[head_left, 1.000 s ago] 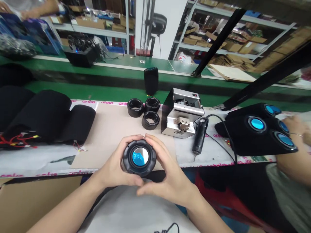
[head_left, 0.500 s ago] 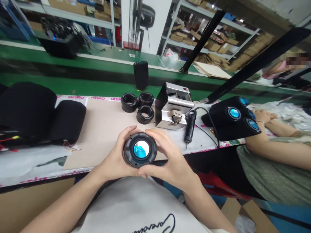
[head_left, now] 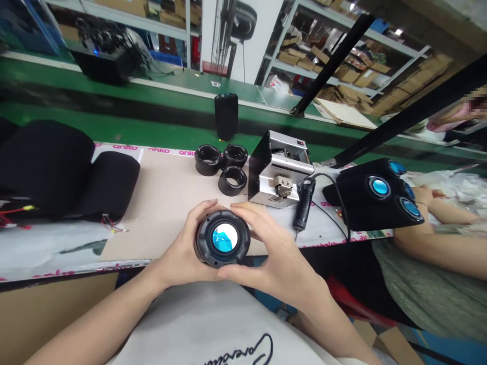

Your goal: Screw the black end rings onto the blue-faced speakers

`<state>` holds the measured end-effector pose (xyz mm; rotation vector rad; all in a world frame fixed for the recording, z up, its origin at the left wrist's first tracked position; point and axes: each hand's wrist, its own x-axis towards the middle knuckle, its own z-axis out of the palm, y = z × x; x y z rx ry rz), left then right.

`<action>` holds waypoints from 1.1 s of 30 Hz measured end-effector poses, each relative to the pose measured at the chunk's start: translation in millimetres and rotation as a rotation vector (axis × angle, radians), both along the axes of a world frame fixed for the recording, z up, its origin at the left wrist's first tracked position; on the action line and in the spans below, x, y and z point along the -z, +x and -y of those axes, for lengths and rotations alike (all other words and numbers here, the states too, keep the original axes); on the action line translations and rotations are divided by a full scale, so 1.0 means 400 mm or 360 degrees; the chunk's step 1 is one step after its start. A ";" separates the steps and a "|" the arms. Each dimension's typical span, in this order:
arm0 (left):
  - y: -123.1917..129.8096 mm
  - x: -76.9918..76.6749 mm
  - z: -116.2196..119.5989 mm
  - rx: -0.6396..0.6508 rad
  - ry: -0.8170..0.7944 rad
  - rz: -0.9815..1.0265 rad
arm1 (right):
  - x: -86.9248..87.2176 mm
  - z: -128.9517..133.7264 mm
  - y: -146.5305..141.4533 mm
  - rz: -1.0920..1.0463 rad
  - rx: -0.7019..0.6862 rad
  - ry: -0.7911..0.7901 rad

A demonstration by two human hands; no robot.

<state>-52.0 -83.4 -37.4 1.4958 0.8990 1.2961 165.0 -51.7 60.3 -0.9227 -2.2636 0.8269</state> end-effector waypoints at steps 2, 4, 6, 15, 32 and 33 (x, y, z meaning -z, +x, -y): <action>0.000 -0.001 0.002 0.0000 -0.0020 0.0011 | -0.003 -0.004 0.003 0.0019 -0.0034 0.0023; 0.000 -0.001 0.002 -0.0008 -0.0028 0.0006 | -0.009 -0.005 0.001 0.0037 -0.0034 0.0011; -0.001 -0.002 0.002 -0.0013 -0.0005 0.0014 | -0.018 -0.001 -0.005 0.0070 -0.0019 -0.0017; -0.027 -0.032 -0.005 0.0124 -0.0058 0.0162 | -0.037 -0.002 -0.011 0.0145 -0.0037 -0.0078; -0.013 -0.038 -0.001 0.0060 0.0020 0.0021 | -0.085 -0.036 -0.006 0.0542 -0.0128 -0.0107; -0.014 -0.037 -0.001 0.0052 0.0011 0.0017 | -0.086 -0.045 -0.002 0.0557 -0.0134 -0.0086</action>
